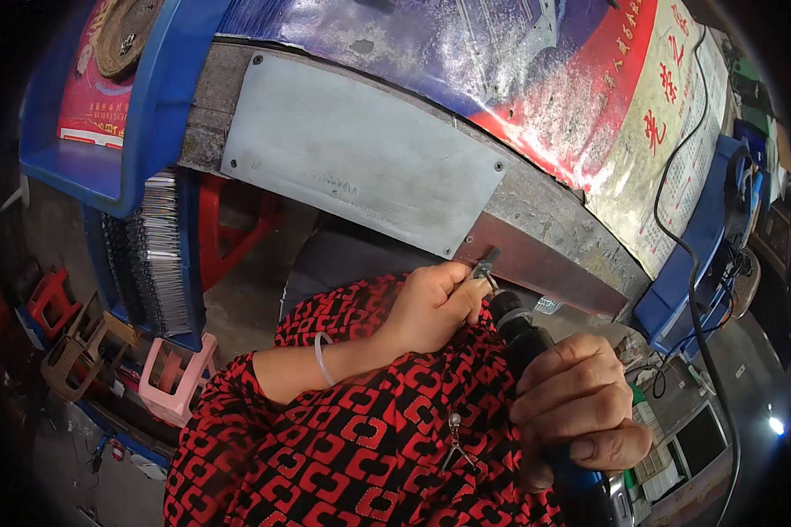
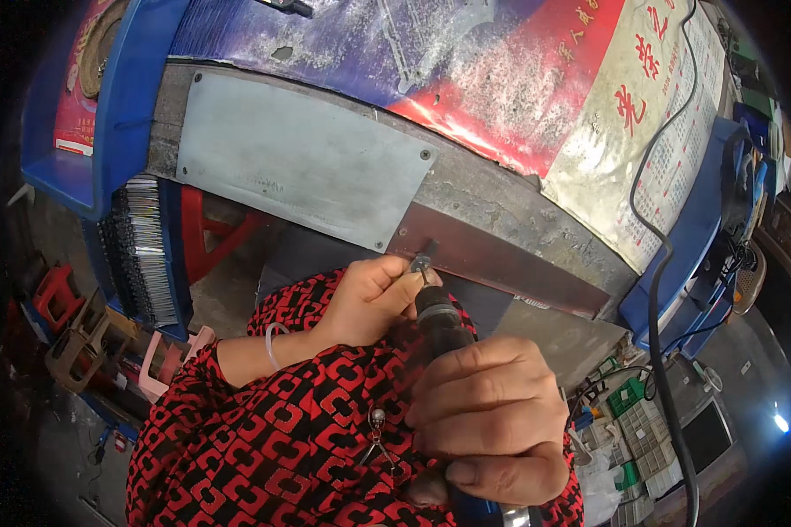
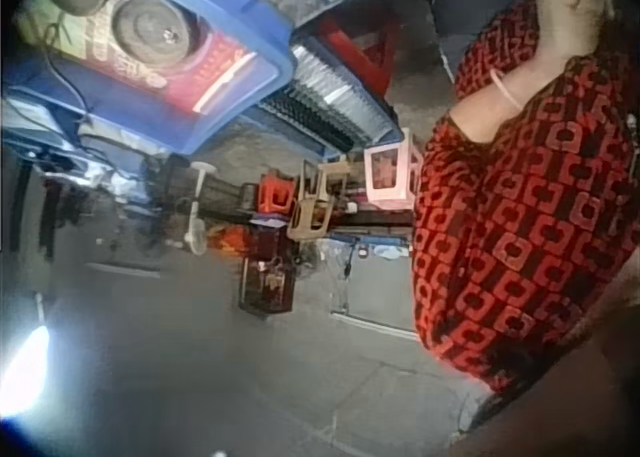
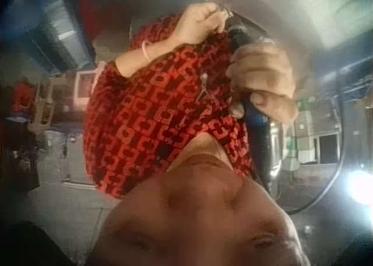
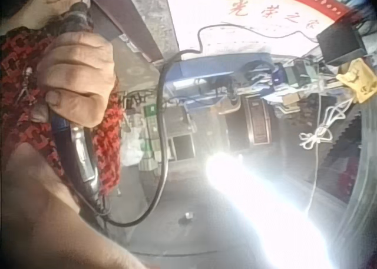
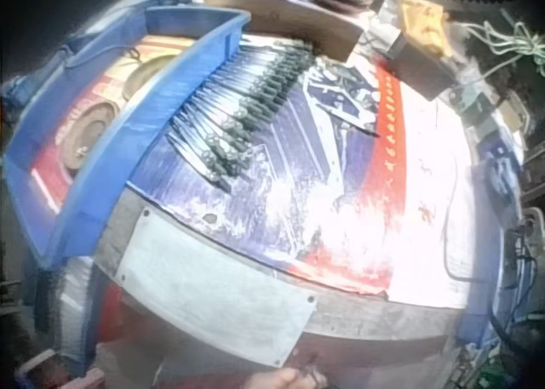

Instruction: Measuring small metal parts with calipers and grinding them using a handheld rotary tool.

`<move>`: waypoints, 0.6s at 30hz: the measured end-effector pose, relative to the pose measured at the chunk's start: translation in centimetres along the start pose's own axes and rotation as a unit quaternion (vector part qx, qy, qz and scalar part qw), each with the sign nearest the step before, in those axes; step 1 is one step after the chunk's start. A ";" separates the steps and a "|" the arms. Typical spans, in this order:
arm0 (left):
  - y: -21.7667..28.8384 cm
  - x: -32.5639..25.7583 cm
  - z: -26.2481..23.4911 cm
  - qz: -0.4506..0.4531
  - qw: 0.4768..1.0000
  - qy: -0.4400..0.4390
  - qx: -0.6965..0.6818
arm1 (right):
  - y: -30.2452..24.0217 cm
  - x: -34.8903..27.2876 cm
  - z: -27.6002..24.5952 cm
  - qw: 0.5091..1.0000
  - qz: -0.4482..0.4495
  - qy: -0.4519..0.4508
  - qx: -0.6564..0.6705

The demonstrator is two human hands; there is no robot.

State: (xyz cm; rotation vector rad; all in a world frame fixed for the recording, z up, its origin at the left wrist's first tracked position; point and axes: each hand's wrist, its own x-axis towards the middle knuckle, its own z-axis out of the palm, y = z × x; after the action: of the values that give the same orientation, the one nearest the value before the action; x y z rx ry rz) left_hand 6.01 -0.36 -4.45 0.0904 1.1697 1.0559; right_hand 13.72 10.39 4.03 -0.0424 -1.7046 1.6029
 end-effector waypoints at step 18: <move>-0.7 0.1 0.3 0.004 0.999 0.022 -0.039 | 0.0 0.0 -0.4 1.000 0.001 -0.020 0.000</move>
State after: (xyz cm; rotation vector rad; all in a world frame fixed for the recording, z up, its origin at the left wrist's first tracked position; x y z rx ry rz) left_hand 6.67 -0.55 -4.79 0.0101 1.1661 1.1137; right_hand 13.95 10.74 3.99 -0.0123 -1.7356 1.6161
